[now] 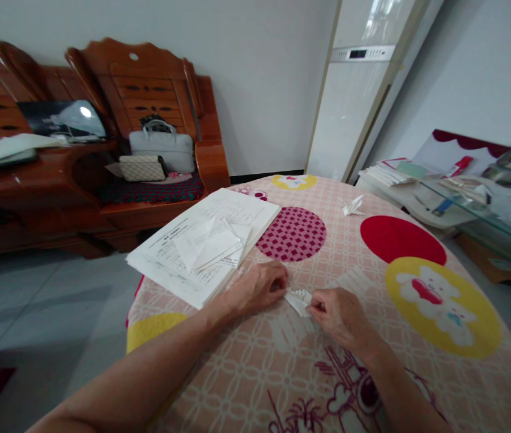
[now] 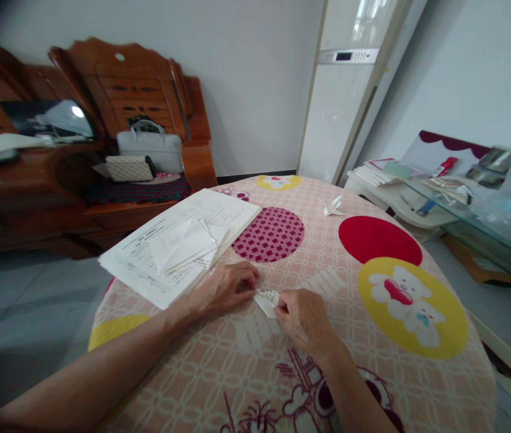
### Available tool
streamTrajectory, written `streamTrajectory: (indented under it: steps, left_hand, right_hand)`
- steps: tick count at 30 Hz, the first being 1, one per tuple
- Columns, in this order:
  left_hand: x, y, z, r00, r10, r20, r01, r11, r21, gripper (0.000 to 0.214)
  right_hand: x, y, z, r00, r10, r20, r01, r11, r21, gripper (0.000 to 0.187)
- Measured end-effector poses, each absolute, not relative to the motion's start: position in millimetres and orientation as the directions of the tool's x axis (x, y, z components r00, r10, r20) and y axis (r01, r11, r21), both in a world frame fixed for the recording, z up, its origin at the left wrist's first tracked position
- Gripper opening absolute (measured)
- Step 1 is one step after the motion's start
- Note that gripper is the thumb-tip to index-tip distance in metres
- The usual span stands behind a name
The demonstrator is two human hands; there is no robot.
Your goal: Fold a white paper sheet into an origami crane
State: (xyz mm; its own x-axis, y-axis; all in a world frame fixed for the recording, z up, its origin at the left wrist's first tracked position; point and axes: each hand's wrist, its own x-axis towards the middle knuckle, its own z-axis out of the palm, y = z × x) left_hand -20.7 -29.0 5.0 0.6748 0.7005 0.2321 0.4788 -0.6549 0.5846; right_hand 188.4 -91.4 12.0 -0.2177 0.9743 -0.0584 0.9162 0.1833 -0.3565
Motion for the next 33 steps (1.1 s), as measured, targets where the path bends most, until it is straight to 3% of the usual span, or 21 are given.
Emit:
streamTrajectory:
  steps: [4, 7, 10, 15, 18, 22, 28, 33]
  left_hand:
    - [-24.8, -27.1, 4.0, 0.625, 0.742, 0.243, 0.442, -0.593, 0.673, 0.007]
    - [-26.8, -26.1, 5.8, 0.594, 0.755, 0.278, 0.451, -0.599, 0.661, 0.009]
    - [-23.8, -34.1, 9.7, 0.628, 0.699, 0.342, 0.477, -0.693, 0.541, 0.011]
    - [-13.7, -66.1, 5.1, 0.827, 0.453, 0.333, 0.387, -0.888, 0.248, 0.017]
    - [-13.7, -83.4, -4.6, 0.852, 0.432, 0.295, 0.388, -0.900, 0.196, 0.021]
    - [-19.5, -95.2, -16.7, 0.830, 0.436, 0.349, 0.409, -0.900, 0.153, 0.038]
    - [-20.2, -96.0, -21.8, 0.807, 0.477, 0.348, 0.435, -0.879, 0.197, 0.037]
    - [-16.7, -95.3, -17.6, 0.790, 0.500, 0.356, 0.426, -0.864, 0.269, 0.034]
  right_hand:
    - [189.2, -91.3, 10.3, -0.220, 0.974, -0.048, 0.912, 0.188, -0.364, 0.017]
    - [189.2, -91.6, 10.6, -0.225, 0.973, -0.046, 0.914, 0.195, -0.356, 0.017]
    - [188.8, -92.3, 12.0, -0.228, 0.973, -0.047, 0.915, 0.197, -0.353, 0.017]
    - [189.5, -93.9, 12.0, -0.216, 0.975, -0.054, 0.912, 0.182, -0.368, 0.015]
    - [189.5, -94.2, 11.2, -0.223, 0.973, -0.058, 0.913, 0.188, -0.364, 0.015]
    - [189.5, -93.5, 13.0, -0.226, 0.973, -0.054, 0.907, 0.190, -0.375, 0.018]
    - [202.6, -92.1, 15.7, -0.263, 0.962, -0.072, 0.776, 0.167, -0.608, 0.015]
    - [219.5, -89.9, 14.7, -0.261, 0.946, -0.193, 0.572, -0.010, -0.820, 0.009]
